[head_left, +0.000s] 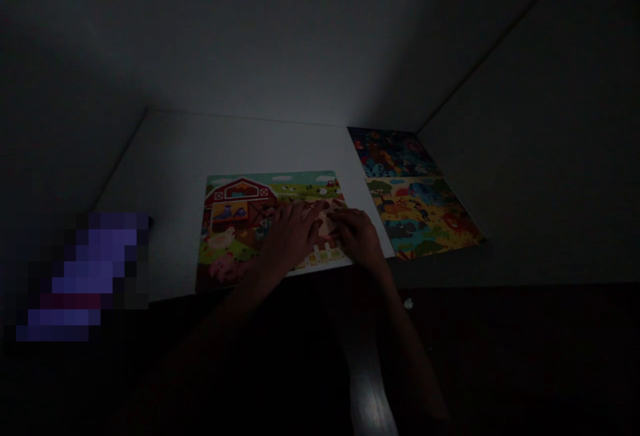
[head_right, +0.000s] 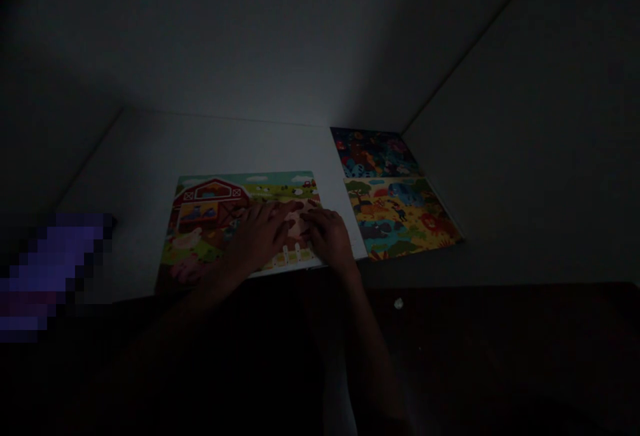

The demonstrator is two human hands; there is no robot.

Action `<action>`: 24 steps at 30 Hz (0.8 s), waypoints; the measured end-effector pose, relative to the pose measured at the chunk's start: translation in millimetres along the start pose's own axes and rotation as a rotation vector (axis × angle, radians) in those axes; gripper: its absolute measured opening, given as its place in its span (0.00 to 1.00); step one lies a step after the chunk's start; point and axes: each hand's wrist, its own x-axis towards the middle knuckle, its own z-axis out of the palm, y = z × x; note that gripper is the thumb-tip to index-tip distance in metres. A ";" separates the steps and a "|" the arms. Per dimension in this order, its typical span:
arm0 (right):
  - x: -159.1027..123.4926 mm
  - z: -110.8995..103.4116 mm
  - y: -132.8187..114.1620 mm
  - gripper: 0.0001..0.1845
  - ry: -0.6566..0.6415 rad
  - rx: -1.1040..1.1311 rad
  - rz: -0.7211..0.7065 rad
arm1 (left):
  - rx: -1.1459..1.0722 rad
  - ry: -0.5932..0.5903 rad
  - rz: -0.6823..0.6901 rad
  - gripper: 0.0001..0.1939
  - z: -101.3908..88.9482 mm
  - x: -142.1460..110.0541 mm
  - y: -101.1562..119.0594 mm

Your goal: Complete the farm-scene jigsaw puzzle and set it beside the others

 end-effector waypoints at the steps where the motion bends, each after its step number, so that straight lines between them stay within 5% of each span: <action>1: -0.1 -0.3 -0.3 0.17 0.000 0.008 0.005 | 0.001 -0.001 -0.006 0.24 -0.4 0.0 0.4; 13: 0.1 -2.7 0.2 0.17 0.032 0.042 0.026 | -0.054 -0.005 0.019 0.16 -0.1 -0.7 -1.3; 20: -10.7 -2.8 5.3 0.13 0.216 -0.043 -0.023 | -0.071 0.003 0.031 0.15 -0.5 -0.9 -2.3; 24: -14.1 -1.3 5.2 0.14 0.143 -0.146 -0.070 | -0.075 0.029 0.030 0.14 1.6 -1.8 -2.2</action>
